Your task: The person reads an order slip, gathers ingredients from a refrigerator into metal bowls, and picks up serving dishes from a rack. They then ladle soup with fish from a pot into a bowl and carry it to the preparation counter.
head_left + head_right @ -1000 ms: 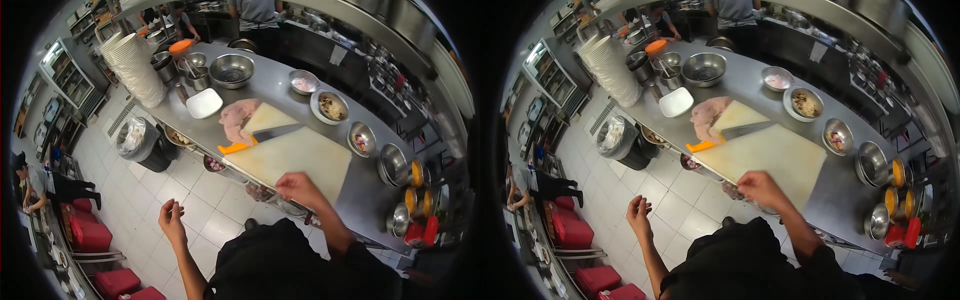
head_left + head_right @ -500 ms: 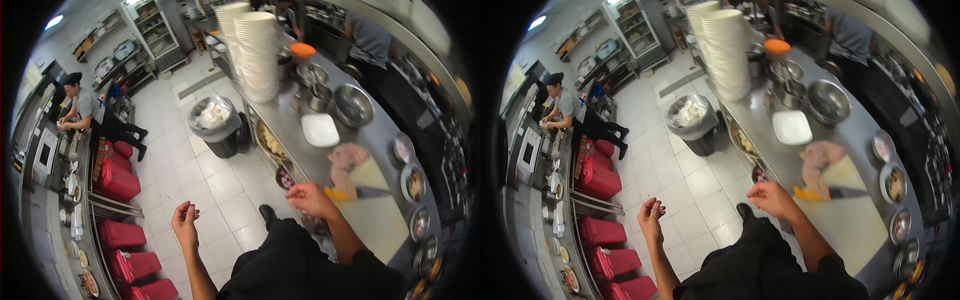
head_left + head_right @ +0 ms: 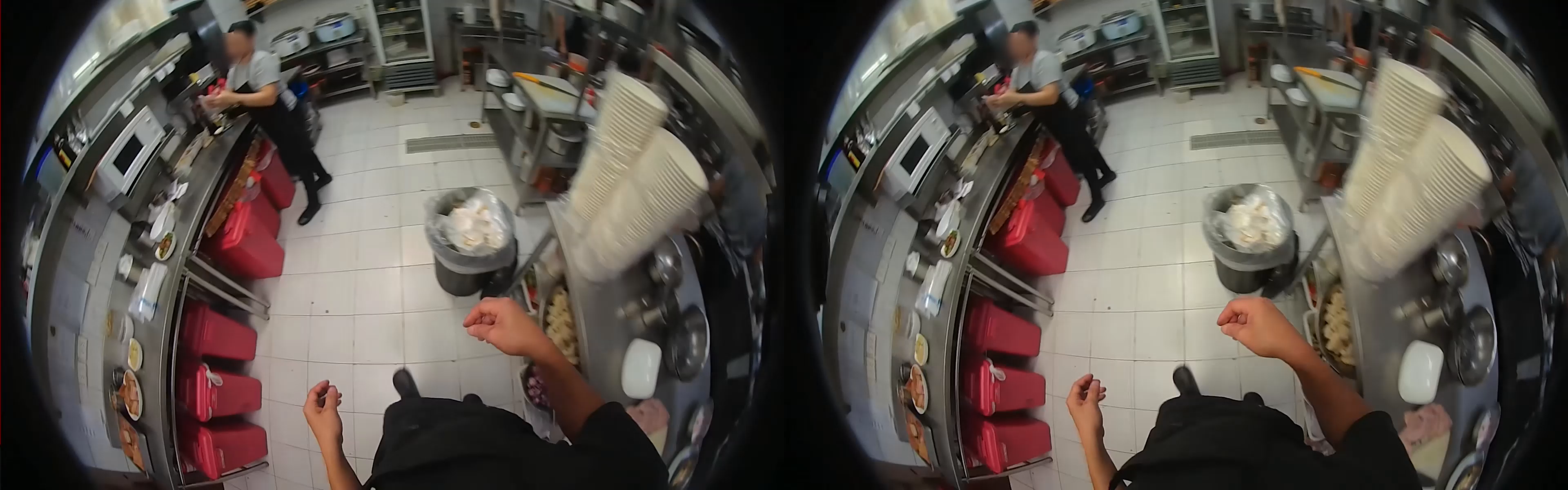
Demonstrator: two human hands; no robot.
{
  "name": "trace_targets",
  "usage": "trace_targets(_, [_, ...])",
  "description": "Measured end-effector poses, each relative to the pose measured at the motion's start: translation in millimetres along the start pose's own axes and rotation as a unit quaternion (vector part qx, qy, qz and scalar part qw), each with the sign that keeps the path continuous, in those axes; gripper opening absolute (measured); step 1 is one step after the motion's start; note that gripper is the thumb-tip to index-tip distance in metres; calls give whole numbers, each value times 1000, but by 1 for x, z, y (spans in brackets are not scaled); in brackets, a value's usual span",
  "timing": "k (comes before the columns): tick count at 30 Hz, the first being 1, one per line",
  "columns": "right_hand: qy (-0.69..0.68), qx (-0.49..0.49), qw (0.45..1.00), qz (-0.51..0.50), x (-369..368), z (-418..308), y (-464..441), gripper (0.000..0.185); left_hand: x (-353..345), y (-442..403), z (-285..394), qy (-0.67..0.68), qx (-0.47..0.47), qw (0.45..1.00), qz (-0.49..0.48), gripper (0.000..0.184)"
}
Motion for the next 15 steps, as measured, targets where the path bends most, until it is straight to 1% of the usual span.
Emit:
trace_targets(2, [56, 28, 998, -9, -9, -15, -49, 12, 9, -31, -7, -5, 26, 999, 23, 24])
trace_targets(4, [100, 49, 994, -4, -20, -21, -85, 12, 16, -68, -1, -16, 34, 999, 20, 24])
trace_targets(5, [92, 32, 995, -2, -27, -21, -96, 12, 20, -86, 6, -18, 31, 999, 11, 24])
trace_targets(7, [87, 11, 996, 13, -30, -23, -122, 12, 9, -130, 32, -9, 12, 1000, -14, 25])
trace_targets(8, [59, -31, 998, 22, -31, -22, -130, 12, -1, -154, 49, -11, -12, 999, -35, 24])
trace_targets(11, [32, -22, 995, 91, -24, 4, -143, 13, -27, -215, 102, -26, -60, 994, -93, 24])
trace_targets(12, [70, -20, 991, 115, -20, 10, -145, 15, -44, -235, 125, -22, -74, 991, -113, 24])
trace_targets(14, [69, -96, 985, 129, -11, 18, -148, 15, -85, -277, 163, 48, -57, 988, -135, 24])
trace_targets(15, [68, -134, 979, 137, -6, 22, -148, 16, -109, -299, 182, 60, -61, 984, -159, 28])
Point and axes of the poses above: each hand's wrist, its own y-axis away from the middle knuckle, its own x-axis out of the back of the hand, z = x × y, the point moved 3 cm from there along -y, towards the middle knuckle, and after that the axes turned 9 degrees about x, right-handed, at the moved point
